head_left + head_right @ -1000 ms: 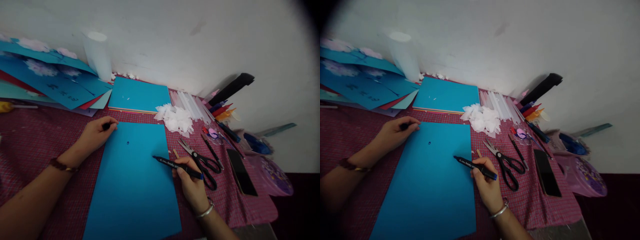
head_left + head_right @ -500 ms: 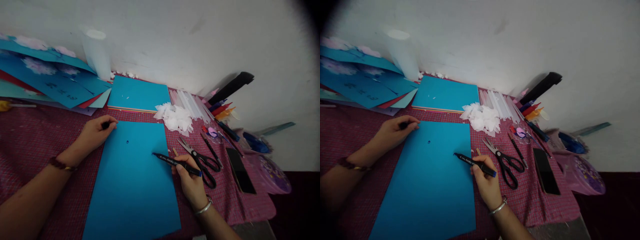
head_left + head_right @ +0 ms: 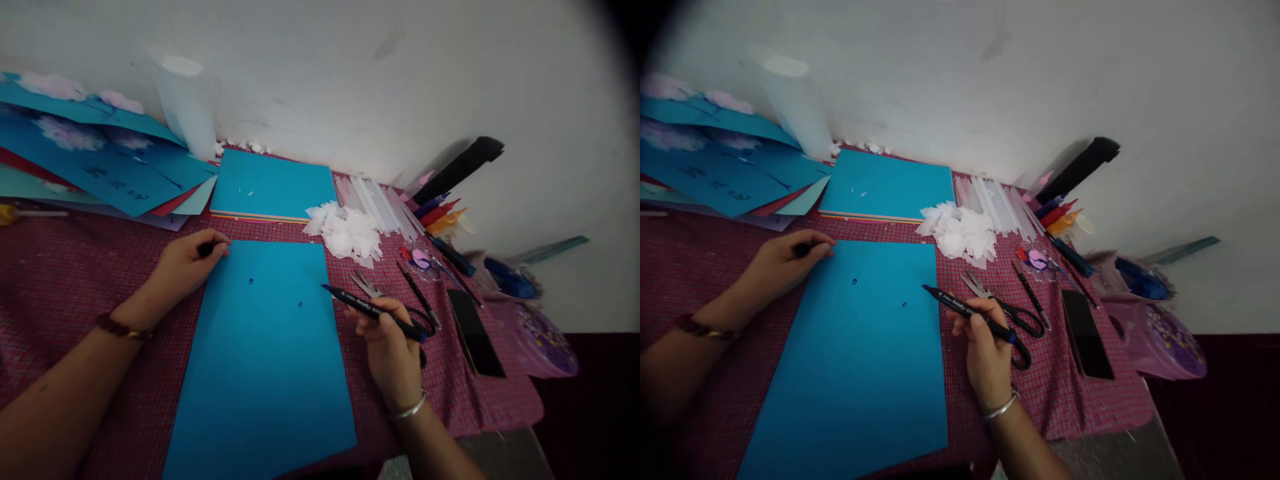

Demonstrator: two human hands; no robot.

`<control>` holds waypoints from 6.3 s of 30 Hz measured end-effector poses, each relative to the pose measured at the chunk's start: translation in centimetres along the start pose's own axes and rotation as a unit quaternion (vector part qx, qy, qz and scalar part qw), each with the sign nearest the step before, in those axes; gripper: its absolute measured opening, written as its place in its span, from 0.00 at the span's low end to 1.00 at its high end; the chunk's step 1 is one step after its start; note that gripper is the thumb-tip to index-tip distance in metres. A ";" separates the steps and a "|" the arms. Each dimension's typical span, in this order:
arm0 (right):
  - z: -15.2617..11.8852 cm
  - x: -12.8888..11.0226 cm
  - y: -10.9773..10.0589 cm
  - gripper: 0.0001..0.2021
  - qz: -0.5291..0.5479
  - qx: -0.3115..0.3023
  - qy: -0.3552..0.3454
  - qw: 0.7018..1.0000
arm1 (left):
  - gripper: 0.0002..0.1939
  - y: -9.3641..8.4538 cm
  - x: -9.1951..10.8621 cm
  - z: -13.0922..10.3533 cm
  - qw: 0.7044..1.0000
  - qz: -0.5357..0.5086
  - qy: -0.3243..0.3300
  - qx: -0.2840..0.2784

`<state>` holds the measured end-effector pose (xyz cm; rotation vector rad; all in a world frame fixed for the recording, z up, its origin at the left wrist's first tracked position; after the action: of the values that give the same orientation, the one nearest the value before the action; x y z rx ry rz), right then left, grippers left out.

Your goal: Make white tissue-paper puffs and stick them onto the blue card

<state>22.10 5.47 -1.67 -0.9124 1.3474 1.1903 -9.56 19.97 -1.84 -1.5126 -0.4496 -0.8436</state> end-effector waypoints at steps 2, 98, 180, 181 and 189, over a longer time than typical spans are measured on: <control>0.3 -0.9 -0.8 0.07 0.029 0.010 -0.005 1.000 | 0.11 -0.1 0.2 -0.3 1.000 -0.003 0.001 -0.003; -7.1 0.5 4.9 0.10 -0.063 -0.016 0.025 0.998 | 0.11 7.1 10.2 -23.3 0.954 0.145 0.262 0.023; -10.1 -1.5 1.7 0.08 -0.296 -0.092 -0.046 0.950 | 0.11 6.9 11.0 -23.3 0.950 0.164 0.264 0.021; -10.1 -1.6 1.8 0.08 -0.296 -0.091 -0.048 0.950 | 0.11 7.0 11.1 -23.3 0.949 0.167 0.268 0.017; -9.9 -1.8 3.1 0.11 -0.287 -0.117 -0.067 0.948 | 0.09 6.8 11.5 -23.0 0.946 0.168 0.277 0.013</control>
<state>17.17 -3.67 -0.10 -1.2626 0.7565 0.9406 -2.68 -5.65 0.73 -1.2096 0.2071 -0.9357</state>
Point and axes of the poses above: each hand's wrist, its own z-axis towards the middle knuckle, its own y-axis out of the palm, x = y × z, the point moved 10 cm from there along z, towards the middle knuckle, and after that the axes turned 6 degrees about -x, right-handed, at the moved point
